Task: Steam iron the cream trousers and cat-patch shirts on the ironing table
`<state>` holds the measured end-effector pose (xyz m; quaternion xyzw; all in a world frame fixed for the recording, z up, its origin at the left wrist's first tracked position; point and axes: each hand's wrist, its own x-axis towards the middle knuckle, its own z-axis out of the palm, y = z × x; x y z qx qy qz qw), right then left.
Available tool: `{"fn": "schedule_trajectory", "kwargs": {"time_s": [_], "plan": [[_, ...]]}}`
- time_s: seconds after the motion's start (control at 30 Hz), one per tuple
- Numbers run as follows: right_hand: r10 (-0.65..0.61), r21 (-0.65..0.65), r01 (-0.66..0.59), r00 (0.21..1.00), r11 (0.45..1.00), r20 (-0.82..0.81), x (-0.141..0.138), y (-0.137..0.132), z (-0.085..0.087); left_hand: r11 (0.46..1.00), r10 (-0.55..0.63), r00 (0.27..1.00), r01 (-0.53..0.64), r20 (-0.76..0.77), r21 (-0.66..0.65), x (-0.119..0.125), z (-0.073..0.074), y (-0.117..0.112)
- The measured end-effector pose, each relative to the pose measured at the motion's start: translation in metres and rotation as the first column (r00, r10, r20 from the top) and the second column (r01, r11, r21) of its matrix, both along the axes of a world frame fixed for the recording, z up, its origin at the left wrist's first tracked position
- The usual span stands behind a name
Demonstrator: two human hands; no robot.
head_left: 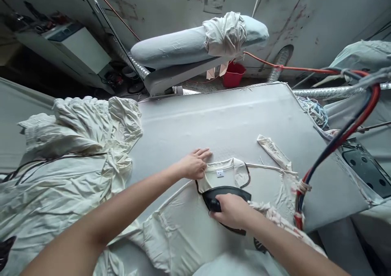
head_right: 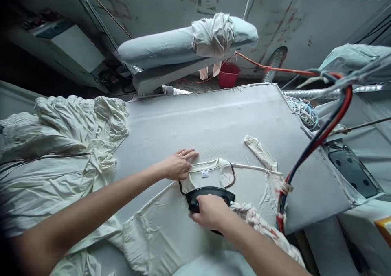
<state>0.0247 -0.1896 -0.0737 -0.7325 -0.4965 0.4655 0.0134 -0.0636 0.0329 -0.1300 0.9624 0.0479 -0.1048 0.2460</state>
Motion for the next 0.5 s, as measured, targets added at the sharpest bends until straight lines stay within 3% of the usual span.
{"fn": "schedule_trajectory", "kwargs": {"time_s": [0.07, 0.1, 0.17, 0.23, 0.3, 0.37, 0.43, 0.47, 0.5], "plan": [[-0.083, 0.091, 0.088, 0.995, 0.992, -0.048, -0.009, 0.006, -0.006, 0.971, 0.235, 0.966, -0.237, 0.105, 0.008, -0.015, -0.006, -0.014], [-0.116, 0.149, 0.125, 0.991, 0.981, -0.07, -0.01, 0.014, -0.008, 0.917, 0.392, 0.907, -0.399, 0.152, 0.018, -0.031, -0.008, -0.025], [-0.175, 0.224, 0.189, 0.981, 0.956, -0.081, -0.008, 0.036, -0.012, 0.756, 0.636, 0.753, -0.652, 0.17, 0.06, -0.077, -0.013, -0.05], [-0.225, 0.238, 0.227, 0.974, 0.945, -0.034, -0.005, 0.06, -0.015, 0.662, 0.741, 0.67, -0.739, 0.045, 0.123, -0.135, -0.015, -0.074], [-0.233, 0.205, 0.219, 0.972, 0.954, 0.043, -0.005, 0.079, -0.016, 0.631, 0.775, 0.613, -0.767, -0.155, 0.12, -0.193, -0.013, -0.088], [-0.162, 0.16, 0.147, 0.983, 0.976, 0.089, -0.012, 0.091, -0.016, 0.516, 0.833, 0.471, -0.85, -0.29, 0.104, -0.239, -0.01, -0.088], [-0.004, 0.127, -0.003, 0.998, 0.992, 0.061, -0.025, 0.097, -0.015, 0.359, 0.908, 0.322, -0.928, -0.269, 0.102, -0.263, -0.009, -0.084], [0.093, 0.128, -0.098, 0.995, 0.987, 0.041, -0.034, 0.098, -0.014, 0.316, 0.934, 0.295, -0.946, -0.199, 0.078, -0.266, -0.009, -0.083], [0.186, 0.136, -0.189, 0.982, 0.973, 0.031, -0.043, 0.099, -0.012, 0.311, 0.946, 0.305, -0.949, -0.111, 0.043, -0.264, -0.01, -0.083]]}}
